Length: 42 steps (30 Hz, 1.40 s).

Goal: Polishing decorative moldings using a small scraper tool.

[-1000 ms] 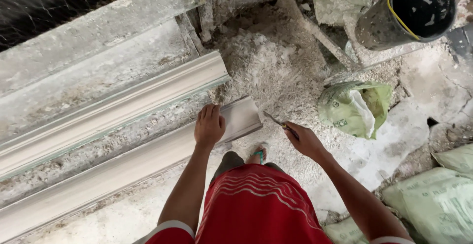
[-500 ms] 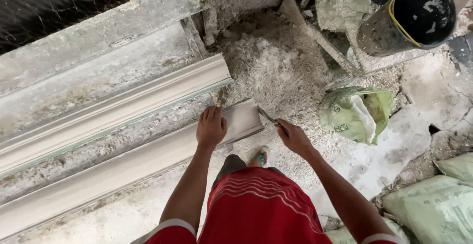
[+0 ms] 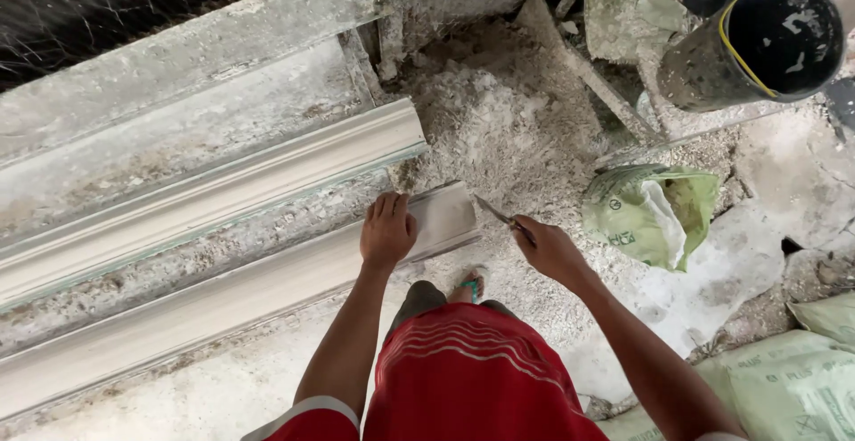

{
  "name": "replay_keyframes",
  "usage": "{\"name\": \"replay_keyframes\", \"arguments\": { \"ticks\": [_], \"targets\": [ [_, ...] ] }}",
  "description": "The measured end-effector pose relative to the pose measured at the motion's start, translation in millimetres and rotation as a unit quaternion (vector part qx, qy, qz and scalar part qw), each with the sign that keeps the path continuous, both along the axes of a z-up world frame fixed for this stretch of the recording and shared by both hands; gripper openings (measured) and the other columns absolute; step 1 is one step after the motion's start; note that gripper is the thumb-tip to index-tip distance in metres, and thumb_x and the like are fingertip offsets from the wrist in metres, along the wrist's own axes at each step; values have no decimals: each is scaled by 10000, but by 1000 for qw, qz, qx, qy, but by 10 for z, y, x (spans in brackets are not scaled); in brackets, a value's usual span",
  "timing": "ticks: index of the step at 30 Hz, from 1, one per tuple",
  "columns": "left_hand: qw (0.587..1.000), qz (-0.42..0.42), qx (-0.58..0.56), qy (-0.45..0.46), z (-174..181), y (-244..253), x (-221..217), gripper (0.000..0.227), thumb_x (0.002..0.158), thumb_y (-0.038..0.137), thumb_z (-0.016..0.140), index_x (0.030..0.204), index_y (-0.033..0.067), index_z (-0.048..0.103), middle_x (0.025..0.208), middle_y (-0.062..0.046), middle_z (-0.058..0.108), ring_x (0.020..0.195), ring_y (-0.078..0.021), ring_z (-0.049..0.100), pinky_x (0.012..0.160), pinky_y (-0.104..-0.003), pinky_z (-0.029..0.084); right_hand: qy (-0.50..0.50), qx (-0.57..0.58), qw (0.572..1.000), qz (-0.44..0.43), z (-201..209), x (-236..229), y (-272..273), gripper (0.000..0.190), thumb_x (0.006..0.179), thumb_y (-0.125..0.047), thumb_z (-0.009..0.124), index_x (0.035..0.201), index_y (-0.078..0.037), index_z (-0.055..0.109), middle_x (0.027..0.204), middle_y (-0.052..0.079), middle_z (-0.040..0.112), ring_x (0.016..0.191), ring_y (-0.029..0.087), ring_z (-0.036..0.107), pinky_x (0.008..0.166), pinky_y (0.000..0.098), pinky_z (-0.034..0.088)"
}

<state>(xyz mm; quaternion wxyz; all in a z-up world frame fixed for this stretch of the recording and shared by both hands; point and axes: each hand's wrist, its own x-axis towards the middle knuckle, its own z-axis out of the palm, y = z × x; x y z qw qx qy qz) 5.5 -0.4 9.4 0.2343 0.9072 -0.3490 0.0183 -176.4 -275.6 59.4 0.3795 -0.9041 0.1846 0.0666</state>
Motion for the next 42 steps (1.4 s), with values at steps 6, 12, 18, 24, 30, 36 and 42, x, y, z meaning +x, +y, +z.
{"name": "replay_keyframes", "arguments": {
  "ticks": [6, 12, 18, 24, 30, 36, 42],
  "targets": [
    [1000, -4, 12, -14, -78, 19, -5, 353, 942, 159, 568, 1264, 22, 613, 1245, -174, 625, 1242, -336, 568, 1061, -491, 460, 92, 4, 996, -5, 83, 338, 41, 298, 1027, -272, 557, 1237, -86, 659, 770, 171, 717, 586, 336, 664, 581, 470, 491],
    [1000, -1, 10, 0, -27, -1, -40, 347, 935, 146, 577, 1254, 14, 620, 1230, -173, 625, 1233, -336, 571, 1054, -490, 465, 85, 44, 995, -8, -204, 257, 149, 328, 1061, -310, 521, 1280, -86, 619, 751, 140, 706, 575, 273, 666, 560, 431, 522],
    [999, 5, -28, -21, 31, 0, -68, 342, 904, 135, 597, 1223, 17, 632, 1218, -165, 629, 1223, -343, 575, 1044, -494, 467, 1, 15, 993, -113, -347, 174, 50, 423, 1042, -328, 539, 1367, -61, 575, 737, 180, 674, 573, 265, 628, 551, 442, 479],
    [999, 6, -26, -25, -13, -21, -32, 362, 890, 143, 609, 1226, 8, 624, 1207, -170, 628, 1210, -346, 577, 1028, -494, 472, 34, 138, 989, -47, -505, 239, -104, 390, 1036, -312, 522, 1342, -83, 601, 734, 80, 655, 520, 156, 543, 477, 380, 448],
    [999, 6, -32, -35, -44, -4, -47, 374, 893, 146, 603, 1242, 10, 611, 1208, -165, 623, 1201, -339, 578, 1030, -489, 474, 155, 278, 945, -80, -143, 338, 142, 342, 1061, -331, 453, 1257, -65, 541, 800, 57, 623, 445, 113, 455, 388, 312, 387],
    [1000, 11, -19, -16, -96, -10, -96, 341, 891, 156, 606, 1204, 21, 627, 1199, -157, 627, 1205, -327, 579, 1038, -493, 480, 22, 286, 942, -175, -213, 330, 180, 381, 1101, -348, 426, 1268, -13, 495, 842, 88, 584, 409, 114, 456, 365, 318, 388],
    [998, 17, -57, -23, -409, -75, -66, 399, 856, 218, 654, 1200, 17, 639, 1249, -174, 630, 1264, -358, 555, 1092, -512, 453, 31, 261, 949, -173, -1016, 296, -344, 317, 1030, -341, 498, 1274, -139, 484, 788, 89, 586, 389, 139, 454, 329, 330, 373]
  ]
}}
